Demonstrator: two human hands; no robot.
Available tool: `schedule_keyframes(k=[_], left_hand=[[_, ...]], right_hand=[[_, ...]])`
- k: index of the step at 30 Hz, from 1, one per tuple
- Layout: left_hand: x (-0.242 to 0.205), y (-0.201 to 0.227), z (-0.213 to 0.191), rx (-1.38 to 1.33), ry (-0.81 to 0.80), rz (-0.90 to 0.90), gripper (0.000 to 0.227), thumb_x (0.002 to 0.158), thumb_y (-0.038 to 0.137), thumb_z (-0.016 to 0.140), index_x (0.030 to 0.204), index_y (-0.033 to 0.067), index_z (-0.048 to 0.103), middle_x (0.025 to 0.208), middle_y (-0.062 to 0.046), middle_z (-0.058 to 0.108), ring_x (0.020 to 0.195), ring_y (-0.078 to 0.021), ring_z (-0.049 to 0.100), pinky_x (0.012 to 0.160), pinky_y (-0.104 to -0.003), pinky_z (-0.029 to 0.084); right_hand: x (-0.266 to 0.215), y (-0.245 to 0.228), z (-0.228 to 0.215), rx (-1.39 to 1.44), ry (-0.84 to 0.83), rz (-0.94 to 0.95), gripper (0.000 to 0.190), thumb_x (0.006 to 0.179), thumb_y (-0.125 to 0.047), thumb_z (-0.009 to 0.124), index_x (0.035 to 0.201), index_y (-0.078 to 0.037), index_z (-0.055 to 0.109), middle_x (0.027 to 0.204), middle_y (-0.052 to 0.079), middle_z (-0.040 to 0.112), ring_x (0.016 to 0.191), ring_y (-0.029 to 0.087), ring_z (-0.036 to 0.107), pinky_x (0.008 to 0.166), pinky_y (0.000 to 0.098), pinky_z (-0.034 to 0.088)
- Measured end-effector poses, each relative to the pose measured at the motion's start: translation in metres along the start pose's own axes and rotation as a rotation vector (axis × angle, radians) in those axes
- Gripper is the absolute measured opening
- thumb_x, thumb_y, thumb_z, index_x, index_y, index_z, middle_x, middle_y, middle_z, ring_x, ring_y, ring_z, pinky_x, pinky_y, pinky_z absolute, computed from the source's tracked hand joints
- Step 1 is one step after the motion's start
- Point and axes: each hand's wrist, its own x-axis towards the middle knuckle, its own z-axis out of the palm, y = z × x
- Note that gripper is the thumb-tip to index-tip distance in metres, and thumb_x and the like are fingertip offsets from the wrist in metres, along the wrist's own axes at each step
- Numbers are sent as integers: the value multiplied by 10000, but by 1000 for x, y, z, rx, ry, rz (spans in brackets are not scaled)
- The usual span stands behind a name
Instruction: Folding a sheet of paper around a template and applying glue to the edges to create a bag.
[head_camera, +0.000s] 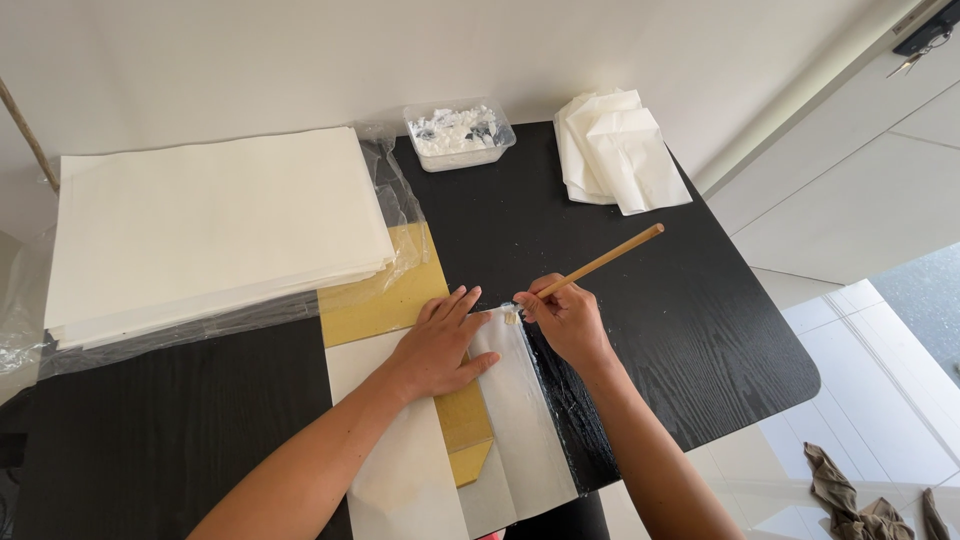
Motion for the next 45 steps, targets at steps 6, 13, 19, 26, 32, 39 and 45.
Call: schedule_keyframes(k=[6, 13, 19, 26, 32, 39, 45], left_hand=[[2, -2, 2, 13, -7, 6, 650, 1008, 557, 453, 1493, 123, 475, 1620, -210, 360, 1557, -366, 265, 1262, -540, 152], [3, -3, 7, 16, -12, 0, 653, 1016, 565, 425, 1497, 125, 463, 1636, -200, 335, 1569, -352, 235, 1264, -532, 131], [7, -10, 22, 30, 26, -4, 653, 1029, 578, 373, 1489, 126, 473, 1652, -183, 321, 1571, -334, 242, 1262, -523, 151], [6, -11, 22, 21, 71, 13, 636, 1012, 572, 406, 1469, 140, 503, 1615, -192, 384, 1549, -345, 297, 1256, -517, 179], [7, -13, 24, 18, 61, 19, 633, 1017, 547, 424, 1484, 125, 487, 1623, -209, 364, 1553, -363, 277, 1253, -533, 166], [17, -29, 49, -32, 181, 96, 577, 1022, 522, 418, 1441, 132, 491, 1665, -171, 279, 1560, -329, 186, 1201, -490, 169], [17, -30, 49, -24, 174, 91, 595, 1016, 531, 418, 1457, 136, 482, 1669, -160, 276, 1555, -332, 198, 1201, -496, 172]], right_hand=[[4, -2, 4, -129, 60, -146, 149, 952, -154, 763, 875, -43, 699, 799, 98, 692, 627, 230, 747, 535, 282, 597], [-19, -4, -2, -71, 56, -144, 140, 939, -132, 769, 849, -52, 697, 799, 86, 692, 622, 189, 710, 547, 239, 583], [-52, -21, -18, -52, -51, -56, 162, 948, -103, 737, 818, -22, 684, 771, 122, 685, 576, 215, 715, 510, 278, 593], [-89, -49, -38, -70, -156, 73, 142, 919, -88, 740, 822, -2, 686, 753, 145, 698, 578, 222, 732, 531, 312, 625], [-116, -67, -55, -105, -255, 185, 146, 903, -109, 747, 826, 7, 706, 706, 136, 695, 556, 219, 738, 521, 328, 641], [-155, -83, -69, -328, -414, 419, 214, 908, -297, 762, 828, -101, 730, 827, -12, 729, 647, 120, 665, 591, 278, 559], [-177, -103, -82, -398, -502, 624, 204, 899, -357, 784, 829, -168, 755, 762, -47, 762, 627, 110, 695, 613, 273, 553]])
